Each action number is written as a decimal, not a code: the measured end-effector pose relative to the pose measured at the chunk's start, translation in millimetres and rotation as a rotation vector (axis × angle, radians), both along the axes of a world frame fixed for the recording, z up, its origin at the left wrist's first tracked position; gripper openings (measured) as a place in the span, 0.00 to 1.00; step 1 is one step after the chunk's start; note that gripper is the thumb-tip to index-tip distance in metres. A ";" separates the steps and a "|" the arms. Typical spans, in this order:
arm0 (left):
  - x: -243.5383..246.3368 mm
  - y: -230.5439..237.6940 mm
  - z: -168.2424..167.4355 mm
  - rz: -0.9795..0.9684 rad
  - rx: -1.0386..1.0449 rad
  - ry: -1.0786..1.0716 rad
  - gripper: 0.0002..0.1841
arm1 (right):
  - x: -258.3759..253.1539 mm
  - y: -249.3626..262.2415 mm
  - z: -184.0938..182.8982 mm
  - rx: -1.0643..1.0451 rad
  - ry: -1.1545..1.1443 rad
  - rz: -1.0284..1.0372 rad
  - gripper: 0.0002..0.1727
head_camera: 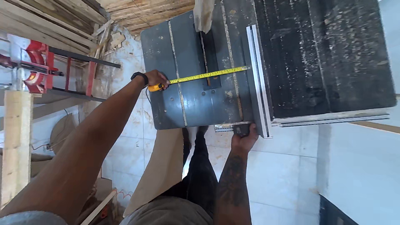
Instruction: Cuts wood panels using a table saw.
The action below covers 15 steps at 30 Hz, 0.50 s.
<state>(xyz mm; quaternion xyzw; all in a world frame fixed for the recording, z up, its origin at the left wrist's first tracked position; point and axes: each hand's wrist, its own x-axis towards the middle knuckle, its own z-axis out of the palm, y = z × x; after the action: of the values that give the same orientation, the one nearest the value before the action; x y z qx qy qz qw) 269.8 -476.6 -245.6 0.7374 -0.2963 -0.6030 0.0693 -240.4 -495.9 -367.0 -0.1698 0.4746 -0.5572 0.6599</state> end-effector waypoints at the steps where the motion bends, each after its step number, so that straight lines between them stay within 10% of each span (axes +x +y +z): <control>1: -2.6 5.7 3.8 -0.077 -0.025 -0.053 0.16 | 1.5 -0.2 -2.1 -0.014 -0.028 -0.005 0.24; 7: -49.3 105.8 44.9 -0.211 0.020 -0.006 0.29 | -20.2 18.0 -0.7 -0.065 0.028 0.048 0.37; 15: -104.5 438.0 25.5 0.034 0.702 -0.074 0.40 | 33.7 212.5 -43.0 0.488 0.160 0.182 0.25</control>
<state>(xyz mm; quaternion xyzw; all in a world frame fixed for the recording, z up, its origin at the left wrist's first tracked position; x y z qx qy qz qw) 165.3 -38.6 -220.1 0.7424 -0.0608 -0.6397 -0.1893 -206.7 -283.4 -410.0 -0.0911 0.6283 -0.3497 0.6889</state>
